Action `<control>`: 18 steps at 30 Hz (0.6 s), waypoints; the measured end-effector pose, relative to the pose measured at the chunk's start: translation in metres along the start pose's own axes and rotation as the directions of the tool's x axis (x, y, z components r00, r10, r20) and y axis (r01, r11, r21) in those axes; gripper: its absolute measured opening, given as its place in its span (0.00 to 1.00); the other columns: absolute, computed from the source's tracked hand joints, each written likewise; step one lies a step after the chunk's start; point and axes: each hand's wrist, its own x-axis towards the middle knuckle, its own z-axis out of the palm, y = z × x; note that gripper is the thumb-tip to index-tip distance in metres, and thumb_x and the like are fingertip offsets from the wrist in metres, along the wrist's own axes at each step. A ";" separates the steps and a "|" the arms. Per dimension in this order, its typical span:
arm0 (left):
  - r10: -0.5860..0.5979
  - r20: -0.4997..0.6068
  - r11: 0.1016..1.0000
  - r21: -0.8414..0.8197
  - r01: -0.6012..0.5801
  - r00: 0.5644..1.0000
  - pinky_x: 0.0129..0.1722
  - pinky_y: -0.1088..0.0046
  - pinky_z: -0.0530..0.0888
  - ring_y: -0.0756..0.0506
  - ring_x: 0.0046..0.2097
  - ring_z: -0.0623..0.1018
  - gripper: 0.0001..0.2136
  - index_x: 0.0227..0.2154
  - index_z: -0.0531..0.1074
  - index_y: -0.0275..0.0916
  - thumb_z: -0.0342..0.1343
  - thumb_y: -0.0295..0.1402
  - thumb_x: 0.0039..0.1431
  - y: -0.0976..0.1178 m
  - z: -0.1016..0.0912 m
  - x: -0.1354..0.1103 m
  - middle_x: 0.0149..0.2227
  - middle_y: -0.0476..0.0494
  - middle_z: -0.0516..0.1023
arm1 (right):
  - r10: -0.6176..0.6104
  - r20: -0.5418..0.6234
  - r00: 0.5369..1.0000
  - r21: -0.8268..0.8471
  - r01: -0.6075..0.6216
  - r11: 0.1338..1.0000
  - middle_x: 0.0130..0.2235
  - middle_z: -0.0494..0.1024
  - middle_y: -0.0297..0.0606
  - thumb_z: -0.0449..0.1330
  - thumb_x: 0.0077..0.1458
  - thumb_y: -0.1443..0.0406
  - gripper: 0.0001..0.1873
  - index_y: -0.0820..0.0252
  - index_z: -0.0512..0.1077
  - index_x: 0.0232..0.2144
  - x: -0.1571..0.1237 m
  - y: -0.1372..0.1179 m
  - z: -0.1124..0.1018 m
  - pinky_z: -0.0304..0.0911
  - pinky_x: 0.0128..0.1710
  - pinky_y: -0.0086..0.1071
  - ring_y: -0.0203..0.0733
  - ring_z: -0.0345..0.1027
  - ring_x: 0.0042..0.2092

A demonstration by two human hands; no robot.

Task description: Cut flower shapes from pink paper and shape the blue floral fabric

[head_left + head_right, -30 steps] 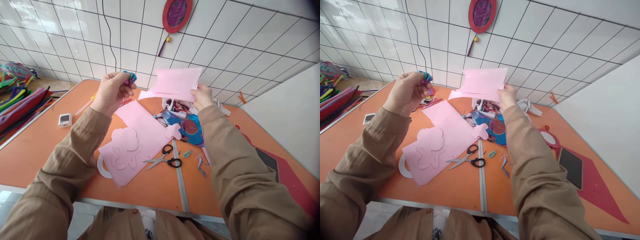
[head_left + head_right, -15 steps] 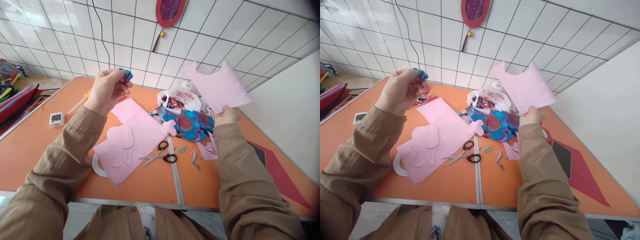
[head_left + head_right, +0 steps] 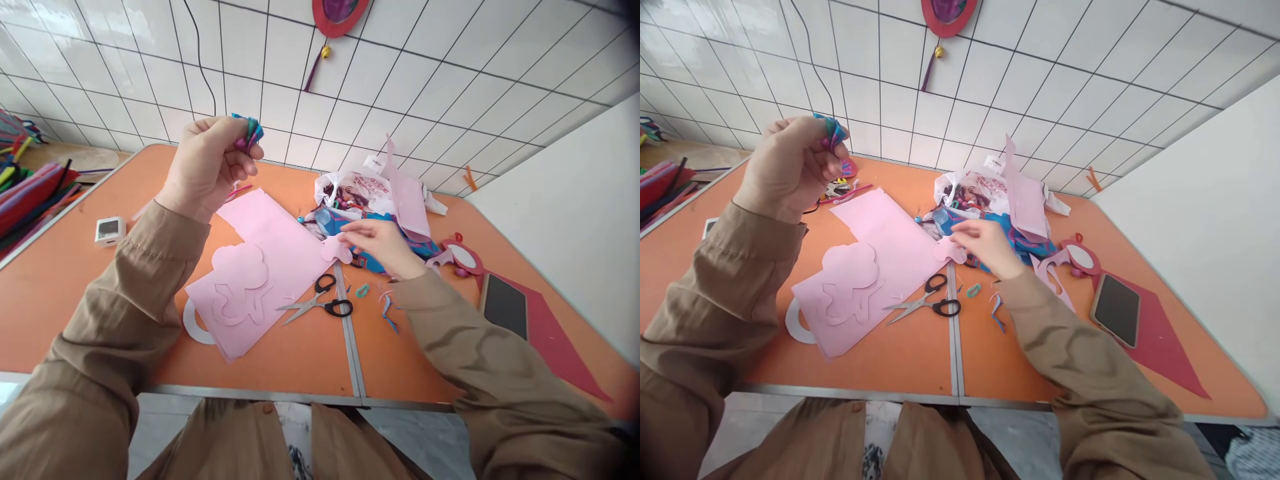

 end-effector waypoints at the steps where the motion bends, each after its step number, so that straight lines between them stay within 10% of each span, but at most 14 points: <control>1: -0.005 -0.001 1.000 0.001 0.005 1.000 0.22 0.76 0.62 0.54 0.23 0.71 0.13 0.22 0.69 0.34 0.50 0.21 0.62 0.000 0.001 -0.001 0.21 0.47 0.72 | -0.066 0.013 0.998 -0.108 0.067 0.992 0.36 0.82 0.45 0.69 0.45 0.70 0.06 0.60 0.80 0.30 0.001 -0.001 0.013 0.68 0.39 0.39 0.47 0.75 0.39; 3: -0.005 -0.001 1.000 0.012 0.005 1.000 0.22 0.76 0.62 0.54 0.22 0.71 0.13 0.22 0.69 0.35 0.50 0.21 0.62 0.002 0.001 -0.003 0.21 0.47 0.73 | -0.244 0.168 0.955 -0.638 0.294 0.711 0.38 0.83 0.44 0.66 0.50 0.66 0.07 0.58 0.80 0.35 0.006 0.000 0.035 0.66 0.45 0.43 0.51 0.74 0.44; 5: 0.000 -0.002 1.000 0.019 0.000 1.000 0.21 0.77 0.63 0.55 0.22 0.71 0.14 0.22 0.70 0.35 0.49 0.22 0.63 0.003 0.000 -0.005 0.22 0.48 0.74 | -0.251 0.231 0.940 -0.719 0.339 0.607 0.36 0.82 0.43 0.66 0.48 0.67 0.07 0.58 0.79 0.34 0.013 0.003 0.051 0.64 0.45 0.42 0.53 0.73 0.45; 18: 0.028 0.011 1.000 0.009 -0.028 1.000 0.21 0.78 0.61 0.56 0.20 0.69 0.11 0.23 0.69 0.33 0.49 0.22 0.62 0.005 -0.002 -0.004 0.22 0.48 0.73 | -0.327 0.120 0.937 -0.697 0.314 0.644 0.30 0.79 0.37 0.59 0.52 0.65 0.07 0.61 0.77 0.28 0.059 0.009 0.056 0.60 0.35 0.33 0.42 0.70 0.34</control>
